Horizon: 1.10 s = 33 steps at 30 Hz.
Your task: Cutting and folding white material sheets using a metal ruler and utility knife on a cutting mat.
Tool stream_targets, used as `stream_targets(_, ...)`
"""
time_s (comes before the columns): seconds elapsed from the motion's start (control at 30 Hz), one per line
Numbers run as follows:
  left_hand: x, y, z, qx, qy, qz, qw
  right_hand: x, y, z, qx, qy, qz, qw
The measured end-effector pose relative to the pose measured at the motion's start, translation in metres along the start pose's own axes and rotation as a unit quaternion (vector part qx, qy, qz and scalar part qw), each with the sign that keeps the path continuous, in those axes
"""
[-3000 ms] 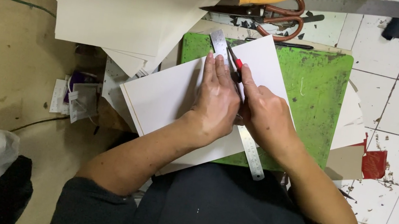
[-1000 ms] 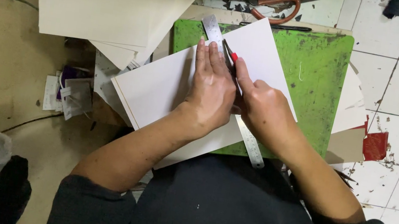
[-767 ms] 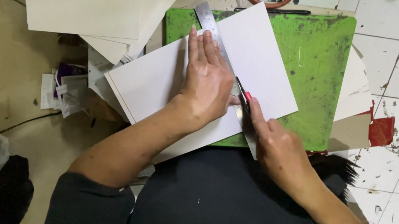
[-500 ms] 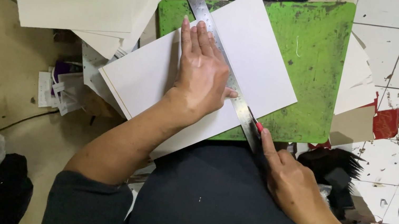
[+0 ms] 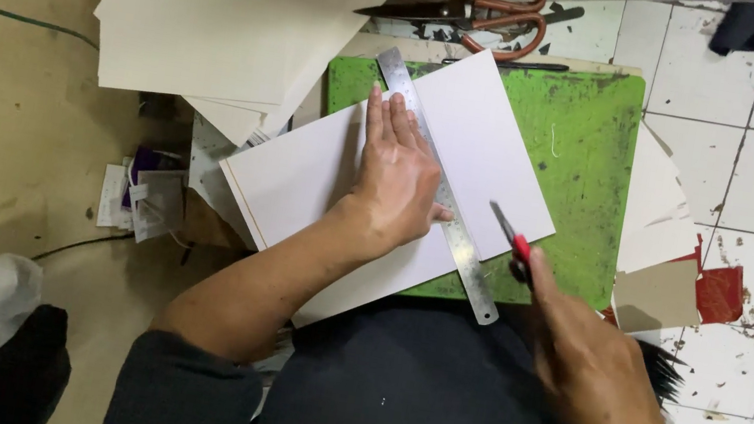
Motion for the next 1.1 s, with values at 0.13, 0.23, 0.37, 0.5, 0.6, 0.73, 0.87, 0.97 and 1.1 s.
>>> stream_targets(0.13, 0.004, -0.004, -0.007, -0.018, -0.005, -0.020, 1.000, 0.037, 0.068, -0.002, -0.107, 0.034, -0.098, 0.989)
stream_targets(0.23, 0.006, -0.008, -0.018, -0.067, -0.148, -0.040, 0.986, 0.055, 0.117, 0.001, -0.257, 0.024, -0.155, 0.953)
stream_targets(0.37, 0.003, -0.004, -0.012, -0.093, -0.143, -0.057, 0.984, 0.065, 0.158, 0.005, -0.271, 0.024, -0.188, 0.944)
stream_targets(0.5, 0.002, -0.003, -0.009, -0.069, -0.139, -0.051, 0.987, 0.065, 0.174, 0.011, -0.221, 0.033, -0.186, 0.957)
stream_targets(0.6, 0.000, -0.002, -0.006, -0.038, -0.132, -0.046, 0.989, 0.069, 0.168, 0.010, -0.197, 0.034, -0.202, 0.959)
stream_targets(0.73, 0.000, -0.005, -0.005, -0.037, -0.128, -0.048, 0.990, 0.068, 0.154, 0.013, -0.194, 0.023, -0.204, 0.959)
stream_targets(0.87, 0.003, -0.008, -0.011, -0.114, -0.147, -0.053, 0.981, 0.057, 0.108, 0.016, -0.167, 0.011, -0.175, 0.970)
stream_targets(0.97, 0.005, -0.009, -0.013, -0.126, -0.167, -0.047, 0.977, 0.034, 0.066, 0.034, -0.129, 0.015, -0.140, 0.982)
stream_targets(1.1, 0.006, -0.009, -0.012, -0.120, -0.162, -0.039, 0.979, 0.014, 0.016, 0.049, -0.067, -0.048, -0.101, 0.991)
Point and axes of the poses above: each hand's wrist, its own y-axis towards the middle knuckle, its own z-axis out of the palm, x = y × z, the point moved 5 cm from there along y, towards the middle knuckle, and after that the axes turned 13 degrees about -x, right-handed, at the moved point
